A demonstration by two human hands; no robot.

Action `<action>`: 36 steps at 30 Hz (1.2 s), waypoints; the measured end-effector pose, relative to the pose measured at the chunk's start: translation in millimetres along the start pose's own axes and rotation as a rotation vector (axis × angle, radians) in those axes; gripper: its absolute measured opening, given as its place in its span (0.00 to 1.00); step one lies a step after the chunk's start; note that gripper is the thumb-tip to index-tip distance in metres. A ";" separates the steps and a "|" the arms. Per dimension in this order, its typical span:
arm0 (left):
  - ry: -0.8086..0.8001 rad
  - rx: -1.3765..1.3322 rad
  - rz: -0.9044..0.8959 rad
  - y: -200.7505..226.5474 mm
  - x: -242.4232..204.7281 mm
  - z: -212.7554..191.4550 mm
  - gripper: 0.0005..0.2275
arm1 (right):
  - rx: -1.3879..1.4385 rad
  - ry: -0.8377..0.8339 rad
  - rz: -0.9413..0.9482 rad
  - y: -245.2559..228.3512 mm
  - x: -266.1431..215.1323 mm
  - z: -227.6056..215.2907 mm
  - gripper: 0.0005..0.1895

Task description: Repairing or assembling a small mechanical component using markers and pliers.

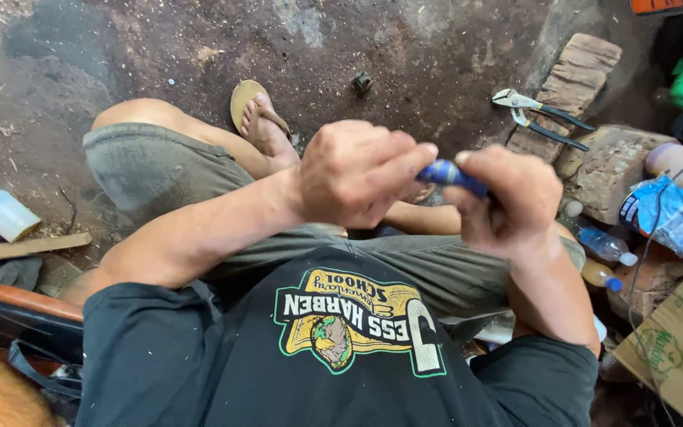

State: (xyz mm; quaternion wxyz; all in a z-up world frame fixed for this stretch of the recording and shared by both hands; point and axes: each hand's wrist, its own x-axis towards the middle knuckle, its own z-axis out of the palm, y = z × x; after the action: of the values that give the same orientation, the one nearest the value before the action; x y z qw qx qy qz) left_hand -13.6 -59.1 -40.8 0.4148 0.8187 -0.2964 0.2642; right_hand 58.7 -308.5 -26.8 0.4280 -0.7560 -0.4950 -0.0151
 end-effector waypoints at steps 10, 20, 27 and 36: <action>-0.162 0.004 -0.224 6.5 8.1 0.9 0.15 | 0.063 0.004 0.096 17.7 29.5 -5.2 0.26; -0.206 0.089 -0.252 12.0 2.7 -2.1 0.15 | 0.110 0.048 0.160 8.2 25.8 30.1 0.14; -0.163 0.219 -0.170 -0.5 -16.3 12.2 0.14 | 0.127 -0.052 0.379 -2.9 24.0 36.6 0.04; 0.031 0.332 -0.080 -12.7 -15.3 33.5 0.11 | 0.135 -0.027 0.551 14.9 38.7 35.0 0.06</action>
State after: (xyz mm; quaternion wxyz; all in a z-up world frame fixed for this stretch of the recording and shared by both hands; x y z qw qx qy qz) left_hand -8.9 -76.9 -75.1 0.2886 0.8829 -0.2096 0.3054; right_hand 75.7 -259.0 -41.1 0.4587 -0.8319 -0.2765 0.1451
